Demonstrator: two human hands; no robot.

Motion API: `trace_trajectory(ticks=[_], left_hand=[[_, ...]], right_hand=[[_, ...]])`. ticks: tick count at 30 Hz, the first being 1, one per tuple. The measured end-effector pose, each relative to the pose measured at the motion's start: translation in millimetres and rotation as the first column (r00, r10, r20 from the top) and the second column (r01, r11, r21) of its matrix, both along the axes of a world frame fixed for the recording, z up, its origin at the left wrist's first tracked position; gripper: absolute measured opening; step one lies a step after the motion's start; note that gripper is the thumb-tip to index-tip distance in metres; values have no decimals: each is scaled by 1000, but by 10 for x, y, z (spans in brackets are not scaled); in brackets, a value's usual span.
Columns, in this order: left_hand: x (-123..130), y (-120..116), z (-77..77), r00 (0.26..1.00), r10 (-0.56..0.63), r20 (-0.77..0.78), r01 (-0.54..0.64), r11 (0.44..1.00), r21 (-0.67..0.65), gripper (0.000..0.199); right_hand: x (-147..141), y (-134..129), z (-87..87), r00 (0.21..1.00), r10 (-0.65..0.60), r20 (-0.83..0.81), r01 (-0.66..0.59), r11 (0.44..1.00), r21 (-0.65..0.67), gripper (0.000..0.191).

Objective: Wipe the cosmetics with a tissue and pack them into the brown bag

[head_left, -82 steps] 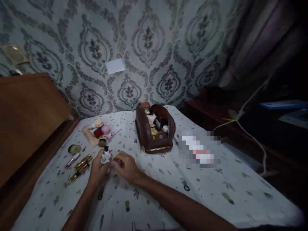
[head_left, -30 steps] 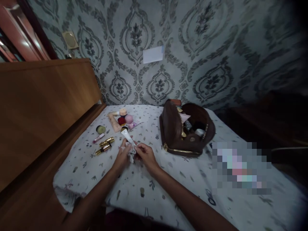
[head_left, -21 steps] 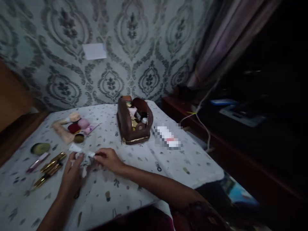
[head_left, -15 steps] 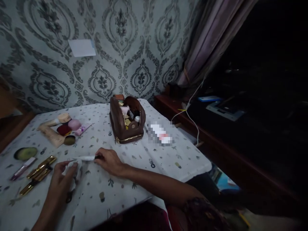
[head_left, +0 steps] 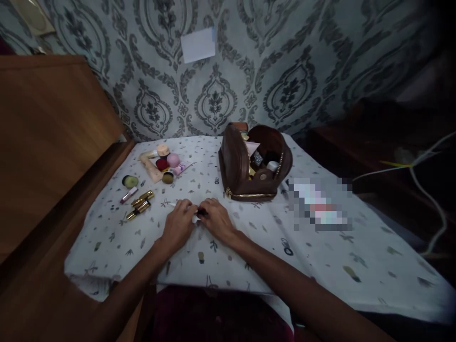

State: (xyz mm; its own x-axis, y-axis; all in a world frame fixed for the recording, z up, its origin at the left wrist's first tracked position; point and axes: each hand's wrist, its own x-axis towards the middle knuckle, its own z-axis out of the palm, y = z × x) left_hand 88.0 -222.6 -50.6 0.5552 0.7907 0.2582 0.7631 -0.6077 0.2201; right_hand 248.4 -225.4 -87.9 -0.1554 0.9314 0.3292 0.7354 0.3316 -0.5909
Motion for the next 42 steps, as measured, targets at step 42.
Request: trace_trajectory(ticks=[42], left_hand=[[-520, 228, -11, 978, 204, 30, -205, 979, 12, 31]], right_hand=[[32, -70, 88, 994, 111, 25, -110, 993, -44, 4]])
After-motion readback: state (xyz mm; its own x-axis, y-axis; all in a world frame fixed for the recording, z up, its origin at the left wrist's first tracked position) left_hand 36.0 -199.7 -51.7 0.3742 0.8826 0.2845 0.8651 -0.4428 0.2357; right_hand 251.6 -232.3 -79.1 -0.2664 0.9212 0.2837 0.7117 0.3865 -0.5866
